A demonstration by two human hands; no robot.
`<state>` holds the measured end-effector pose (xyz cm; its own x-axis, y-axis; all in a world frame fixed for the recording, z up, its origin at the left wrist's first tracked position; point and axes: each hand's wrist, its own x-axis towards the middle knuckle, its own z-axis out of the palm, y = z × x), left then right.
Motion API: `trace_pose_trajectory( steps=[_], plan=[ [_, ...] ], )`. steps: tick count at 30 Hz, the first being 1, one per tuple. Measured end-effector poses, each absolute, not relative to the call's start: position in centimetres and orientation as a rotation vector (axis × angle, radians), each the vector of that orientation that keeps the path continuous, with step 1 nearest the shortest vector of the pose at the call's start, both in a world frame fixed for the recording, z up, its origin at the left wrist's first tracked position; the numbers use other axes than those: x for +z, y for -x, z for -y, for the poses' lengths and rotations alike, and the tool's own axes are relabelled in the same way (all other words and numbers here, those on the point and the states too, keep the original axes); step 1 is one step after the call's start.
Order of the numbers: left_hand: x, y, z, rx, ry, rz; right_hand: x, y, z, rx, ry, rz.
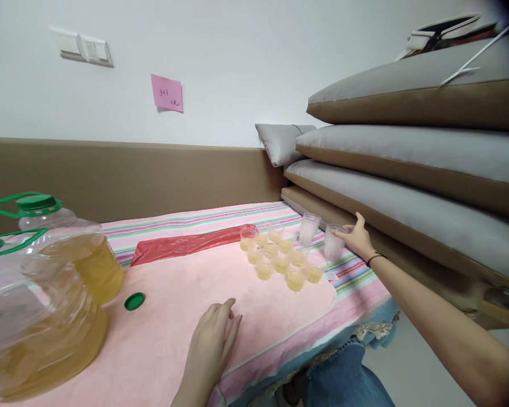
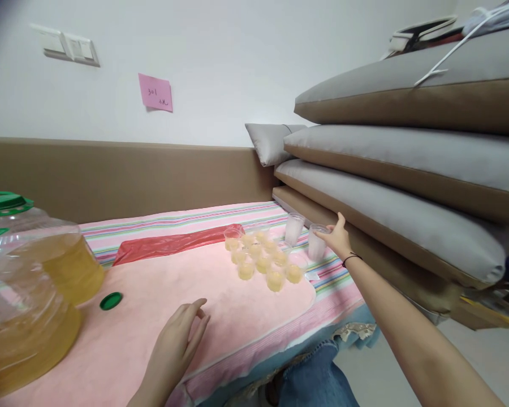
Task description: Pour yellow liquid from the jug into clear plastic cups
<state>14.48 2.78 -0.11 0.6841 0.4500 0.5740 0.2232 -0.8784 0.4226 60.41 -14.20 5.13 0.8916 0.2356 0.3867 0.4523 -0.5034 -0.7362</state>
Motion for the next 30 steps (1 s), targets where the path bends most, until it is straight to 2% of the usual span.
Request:
trace_pose_trajectory(
  steps=[19,24,30],
  plan=[
    [0.0,-14.4,-2.8,1.044,-2.594,-0.520,6.1,-60.4,14.9,-0.329,2.145,0.476],
    [0.2,-14.4,-2.7,1.049,-2.567,-0.535,8.6,-59.5,14.8,-0.361,2.096,0.495],
    [0.4,-14.4,-2.6,1.065,-2.565,-0.511,13.9,-56.8,14.4,-0.356,1.919,0.619]
  ],
)
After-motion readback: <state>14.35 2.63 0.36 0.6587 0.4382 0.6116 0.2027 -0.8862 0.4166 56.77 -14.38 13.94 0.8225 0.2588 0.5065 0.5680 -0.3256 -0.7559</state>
